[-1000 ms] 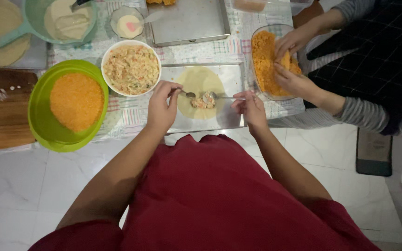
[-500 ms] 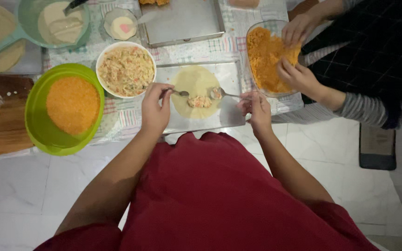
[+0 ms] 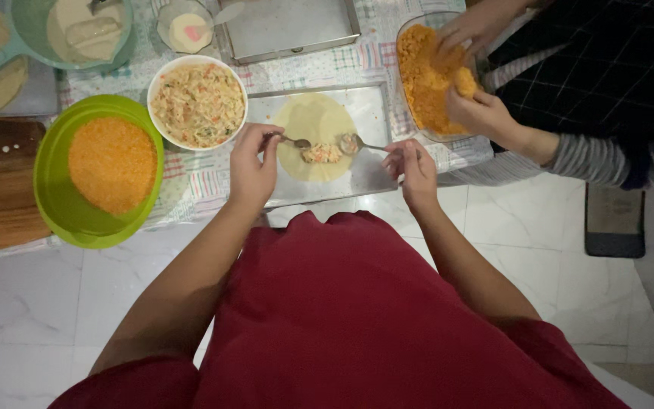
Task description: The person places a filling mixture onto a round wrapper, folds it into a roll, and seals the edges with a liquid applied using a silicone brush. The finished rolls are placed on a metal tray.
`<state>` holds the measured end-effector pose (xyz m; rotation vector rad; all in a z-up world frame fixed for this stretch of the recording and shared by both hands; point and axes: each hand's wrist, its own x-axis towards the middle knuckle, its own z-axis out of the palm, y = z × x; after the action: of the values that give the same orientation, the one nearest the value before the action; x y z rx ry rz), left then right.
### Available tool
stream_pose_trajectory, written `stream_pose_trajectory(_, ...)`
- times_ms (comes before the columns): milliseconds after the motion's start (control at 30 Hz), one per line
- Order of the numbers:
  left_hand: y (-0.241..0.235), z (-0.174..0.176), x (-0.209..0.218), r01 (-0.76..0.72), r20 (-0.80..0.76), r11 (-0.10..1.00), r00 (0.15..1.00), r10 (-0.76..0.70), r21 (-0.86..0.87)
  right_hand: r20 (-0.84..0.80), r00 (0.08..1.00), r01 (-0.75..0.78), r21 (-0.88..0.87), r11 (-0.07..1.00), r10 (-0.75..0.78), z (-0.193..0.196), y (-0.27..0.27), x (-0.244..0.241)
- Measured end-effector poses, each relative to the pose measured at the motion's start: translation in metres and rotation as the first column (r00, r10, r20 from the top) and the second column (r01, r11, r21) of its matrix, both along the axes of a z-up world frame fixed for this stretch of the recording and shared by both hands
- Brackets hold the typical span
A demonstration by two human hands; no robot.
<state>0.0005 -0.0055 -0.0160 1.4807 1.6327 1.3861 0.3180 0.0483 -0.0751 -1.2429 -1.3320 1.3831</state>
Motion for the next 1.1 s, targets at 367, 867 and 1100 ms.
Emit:
stream_pose_trajectory(367, -0.009, 0.014, -0.013, -0.031, 0.065, 0.999, 0.997, 0.029, 0.038, 0.007, 0.999, -0.037, 0.073, 0.997, 0.037, 0.019, -0.002, -0.025)
stream_pose_trajectory(867, -0.036, 0.009, -0.039, -0.065, 0.126, 0.996, 0.99, 0.057, 0.061, -0.076, 0.993, -0.092, -0.059, 0.994, 0.087, 0.01, -0.003, -0.056)
stream_pose_trajectory(1100, -0.038, 0.004, -0.044, -0.048, 0.129, 0.996, 0.991, 0.038, 0.074, -0.043, 0.996, -0.077, -0.063, 0.995, 0.074, 0.001, -0.007, -0.056)
